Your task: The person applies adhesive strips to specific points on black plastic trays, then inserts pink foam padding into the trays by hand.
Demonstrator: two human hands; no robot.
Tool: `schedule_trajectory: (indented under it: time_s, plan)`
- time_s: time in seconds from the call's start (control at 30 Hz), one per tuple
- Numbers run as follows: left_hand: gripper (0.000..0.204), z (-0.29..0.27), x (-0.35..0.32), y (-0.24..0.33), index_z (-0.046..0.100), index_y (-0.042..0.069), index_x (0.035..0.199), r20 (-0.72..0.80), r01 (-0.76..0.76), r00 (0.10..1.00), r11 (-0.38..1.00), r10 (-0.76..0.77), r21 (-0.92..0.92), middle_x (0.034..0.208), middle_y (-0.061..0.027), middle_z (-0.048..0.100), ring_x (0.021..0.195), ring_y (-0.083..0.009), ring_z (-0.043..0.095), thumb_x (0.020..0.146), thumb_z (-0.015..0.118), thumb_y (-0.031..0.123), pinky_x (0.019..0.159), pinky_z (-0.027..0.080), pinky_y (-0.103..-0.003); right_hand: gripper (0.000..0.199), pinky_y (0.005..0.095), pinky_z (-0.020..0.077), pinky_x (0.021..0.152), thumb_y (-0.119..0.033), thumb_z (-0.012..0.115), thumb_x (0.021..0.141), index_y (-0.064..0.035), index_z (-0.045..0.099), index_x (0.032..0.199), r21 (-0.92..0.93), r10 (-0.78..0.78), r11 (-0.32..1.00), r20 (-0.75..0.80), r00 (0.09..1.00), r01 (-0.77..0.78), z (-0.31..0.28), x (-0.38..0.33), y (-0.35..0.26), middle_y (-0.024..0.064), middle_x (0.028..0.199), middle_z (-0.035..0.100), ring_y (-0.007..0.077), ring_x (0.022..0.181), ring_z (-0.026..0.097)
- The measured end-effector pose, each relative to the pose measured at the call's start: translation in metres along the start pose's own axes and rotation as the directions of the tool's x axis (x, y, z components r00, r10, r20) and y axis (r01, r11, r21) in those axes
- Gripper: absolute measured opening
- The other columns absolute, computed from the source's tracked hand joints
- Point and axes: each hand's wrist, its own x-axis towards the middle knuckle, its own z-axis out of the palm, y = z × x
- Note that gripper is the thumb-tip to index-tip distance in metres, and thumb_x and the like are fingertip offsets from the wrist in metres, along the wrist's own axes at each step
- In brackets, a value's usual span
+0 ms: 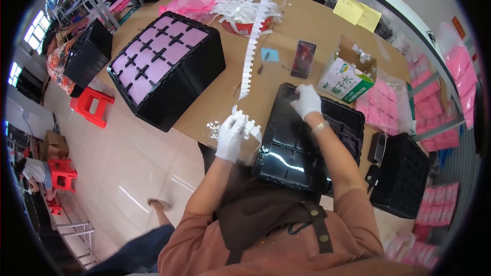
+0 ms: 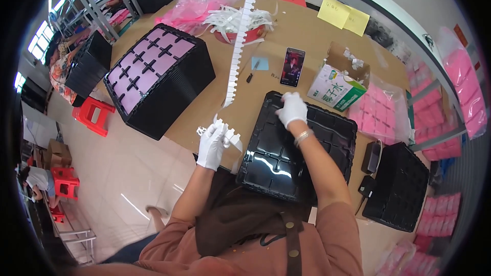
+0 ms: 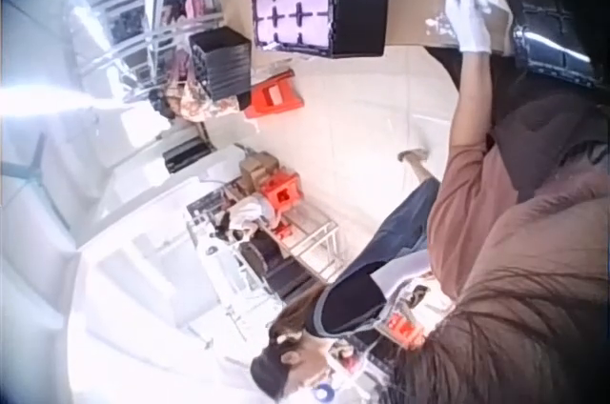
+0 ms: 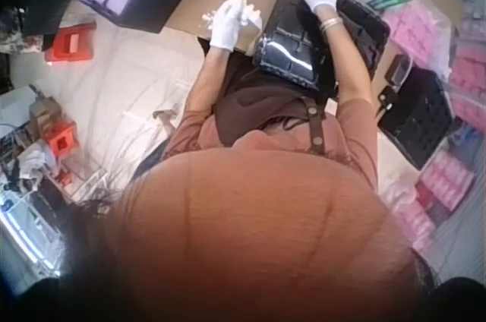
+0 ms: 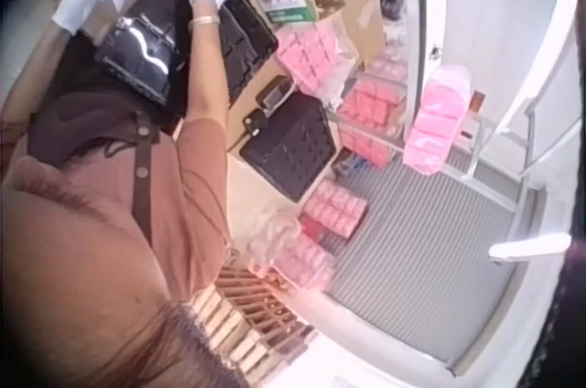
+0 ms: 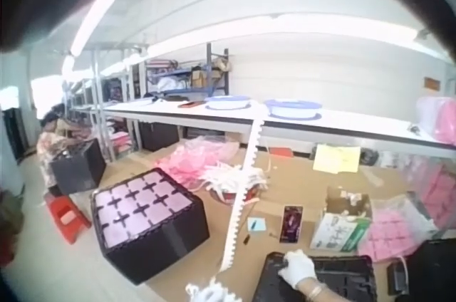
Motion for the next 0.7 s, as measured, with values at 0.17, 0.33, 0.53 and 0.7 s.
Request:
schedule_trajectory:
  time_s: [0.17, 0.33, 0.53, 0.7]
  plan:
    - [0.014, 0.014, -0.004, 0.003, 0.057, 0.006, 0.090, -0.016, 0.000, 1.000, 0.996, 0.002, 0.089, 0.076, -0.0005, 0.058, 0.057, -0.0073, 0.050, 0.092, 0.056, 0.021, 0.052, 0.040, -0.021, 0.022, 0.0237, 0.0473, 0.074, -0.017, 0.070, 0.081, 0.0000, 0.063, 0.094, 0.881, -0.260, 0.434, 0.324, 0.910, -0.190, 0.014, -0.072, -0.047, 0.0029, 0.086, 0.063, 0.0095, 0.081, 0.059]
    - [0.013, 0.020, -0.009, -0.003, 0.058, 0.002, 0.095, -0.002, 0.016, 1.000, 0.989, -0.016, 0.148, 0.084, -0.0055, 0.062, 0.058, -0.0073, 0.054, 0.090, 0.057, 0.014, 0.052, 0.043, -0.019, 0.009, 0.0215, 0.0443, 0.069, -0.009, 0.067, 0.081, -0.0024, 0.061, 0.084, 0.904, -0.162, 0.316, 0.351, 0.922, -0.289, 0.014, -0.097, -0.059, -0.0009, 0.079, 0.061, 0.0060, 0.073, 0.055]
    - [0.012, 0.023, -0.013, -0.012, 0.058, 0.003, 0.094, 0.008, 0.042, 0.999, 0.994, -0.043, 0.100, 0.084, -0.0047, 0.061, 0.058, -0.0070, 0.054, 0.091, 0.058, 0.015, 0.052, 0.043, -0.019, 0.006, 0.0207, 0.0434, 0.064, 0.002, 0.065, 0.074, -0.0010, 0.061, 0.077, 0.855, -0.076, 0.510, 0.147, 0.986, -0.088, -0.004, -0.107, -0.060, 0.0005, 0.078, 0.058, 0.0070, 0.069, 0.053]
    - [0.012, 0.011, -0.007, -0.005, 0.058, 0.007, 0.089, -0.090, 0.050, 0.995, 0.999, -0.048, 0.014, 0.074, -0.0008, 0.057, 0.055, -0.0073, 0.051, 0.091, 0.057, 0.019, 0.050, 0.040, -0.019, 0.008, 0.0231, 0.0428, 0.066, 0.002, 0.066, 0.071, -0.0026, 0.060, 0.073, 0.878, -0.279, 0.478, 0.135, 0.951, 0.016, -0.014, -0.119, -0.033, 0.0032, 0.087, 0.053, 0.0105, 0.075, 0.051]
